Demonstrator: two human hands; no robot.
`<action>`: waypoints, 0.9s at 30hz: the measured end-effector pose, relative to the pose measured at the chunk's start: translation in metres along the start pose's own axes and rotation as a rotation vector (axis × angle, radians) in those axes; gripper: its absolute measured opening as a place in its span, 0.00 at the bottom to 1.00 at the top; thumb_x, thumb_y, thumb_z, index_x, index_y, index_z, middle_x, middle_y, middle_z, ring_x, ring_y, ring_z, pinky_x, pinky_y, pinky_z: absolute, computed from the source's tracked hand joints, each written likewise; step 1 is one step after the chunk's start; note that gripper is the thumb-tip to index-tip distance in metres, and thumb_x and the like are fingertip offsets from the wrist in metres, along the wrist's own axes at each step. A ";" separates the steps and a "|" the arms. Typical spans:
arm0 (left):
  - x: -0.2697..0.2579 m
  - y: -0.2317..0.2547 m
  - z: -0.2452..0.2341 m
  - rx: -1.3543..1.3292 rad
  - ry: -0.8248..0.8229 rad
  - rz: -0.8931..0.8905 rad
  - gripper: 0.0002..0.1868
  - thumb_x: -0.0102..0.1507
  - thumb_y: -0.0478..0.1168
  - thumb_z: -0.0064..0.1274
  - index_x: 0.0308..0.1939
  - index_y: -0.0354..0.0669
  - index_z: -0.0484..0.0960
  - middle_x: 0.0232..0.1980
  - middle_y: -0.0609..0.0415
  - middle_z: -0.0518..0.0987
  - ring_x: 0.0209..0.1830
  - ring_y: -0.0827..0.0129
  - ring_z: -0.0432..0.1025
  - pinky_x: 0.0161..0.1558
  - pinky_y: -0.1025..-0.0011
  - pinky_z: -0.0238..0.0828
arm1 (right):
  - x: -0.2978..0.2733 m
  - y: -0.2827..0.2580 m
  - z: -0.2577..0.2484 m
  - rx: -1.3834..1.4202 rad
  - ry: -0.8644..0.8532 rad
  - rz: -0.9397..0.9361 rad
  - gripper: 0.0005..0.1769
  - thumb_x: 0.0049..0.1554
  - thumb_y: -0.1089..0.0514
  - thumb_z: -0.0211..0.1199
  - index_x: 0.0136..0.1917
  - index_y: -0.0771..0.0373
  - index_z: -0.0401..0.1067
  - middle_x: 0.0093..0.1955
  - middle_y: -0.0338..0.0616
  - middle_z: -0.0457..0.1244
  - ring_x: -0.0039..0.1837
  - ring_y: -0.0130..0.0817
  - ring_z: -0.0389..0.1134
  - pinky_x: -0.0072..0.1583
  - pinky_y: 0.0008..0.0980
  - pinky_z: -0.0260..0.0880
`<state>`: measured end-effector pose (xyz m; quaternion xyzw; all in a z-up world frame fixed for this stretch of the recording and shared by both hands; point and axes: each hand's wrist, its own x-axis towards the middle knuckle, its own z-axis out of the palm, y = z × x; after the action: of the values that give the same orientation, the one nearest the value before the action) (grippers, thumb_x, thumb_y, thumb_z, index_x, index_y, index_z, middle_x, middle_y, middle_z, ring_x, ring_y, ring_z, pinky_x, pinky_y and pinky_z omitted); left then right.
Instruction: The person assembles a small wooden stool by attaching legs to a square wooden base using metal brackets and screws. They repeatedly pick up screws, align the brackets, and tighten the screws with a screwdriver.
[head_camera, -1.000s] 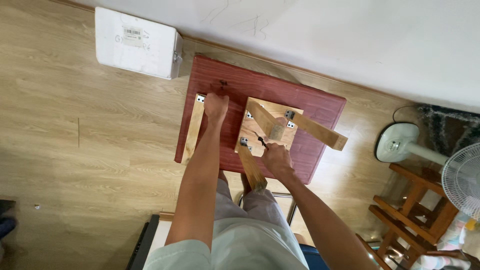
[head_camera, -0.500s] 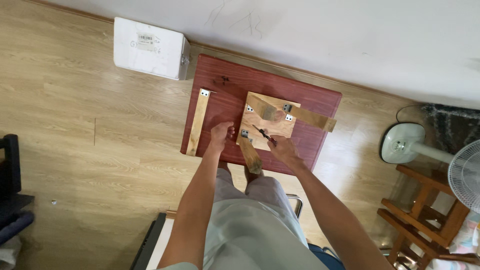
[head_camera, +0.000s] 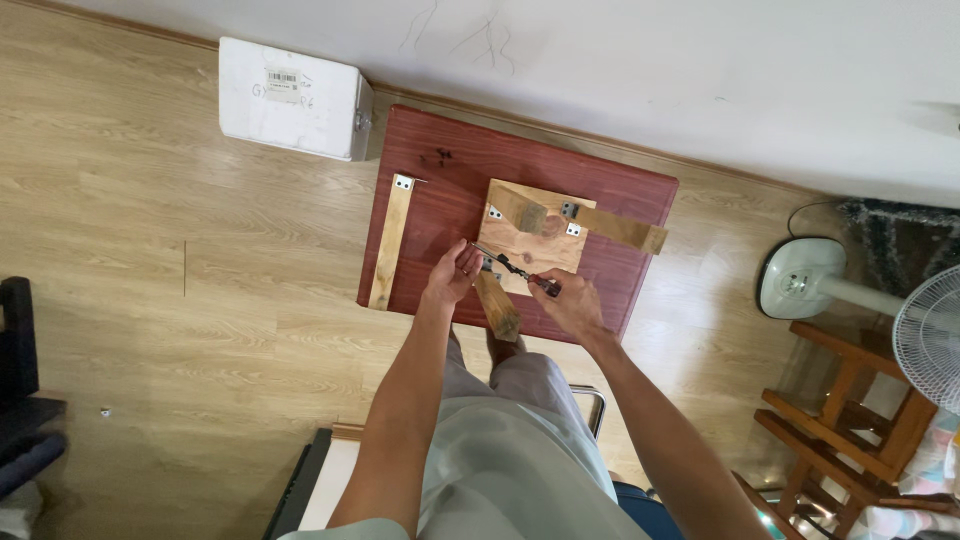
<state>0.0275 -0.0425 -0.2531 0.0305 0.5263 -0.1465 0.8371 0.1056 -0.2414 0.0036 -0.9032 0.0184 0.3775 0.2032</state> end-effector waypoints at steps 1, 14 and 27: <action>0.000 0.000 0.000 0.001 -0.010 0.002 0.11 0.66 0.40 0.59 0.50 0.44 0.77 0.49 0.51 0.81 0.49 0.66 0.78 0.52 0.68 0.80 | 0.001 -0.001 0.000 0.008 -0.015 -0.004 0.18 0.55 0.41 0.67 0.53 0.51 0.81 0.42 0.44 0.74 0.42 0.37 0.77 0.48 0.37 0.78; 0.002 0.004 -0.004 -0.142 -0.045 -0.003 0.10 0.69 0.36 0.51 0.51 0.31 0.76 0.52 0.42 0.82 0.54 0.58 0.80 0.56 0.66 0.82 | -0.007 -0.011 0.008 0.057 0.073 -0.062 0.17 0.54 0.44 0.67 0.51 0.55 0.81 0.42 0.46 0.74 0.42 0.39 0.77 0.49 0.39 0.77; 0.004 0.004 -0.006 -0.122 -0.043 -0.008 0.16 0.69 0.36 0.53 0.54 0.25 0.74 0.52 0.39 0.82 0.54 0.57 0.80 0.52 0.69 0.83 | -0.009 -0.020 0.005 0.057 0.072 -0.032 0.15 0.55 0.45 0.68 0.50 0.54 0.82 0.39 0.43 0.73 0.39 0.36 0.76 0.47 0.38 0.76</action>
<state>0.0248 -0.0388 -0.2603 -0.0258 0.5164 -0.1184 0.8478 0.1001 -0.2223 0.0136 -0.9104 0.0218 0.3406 0.2340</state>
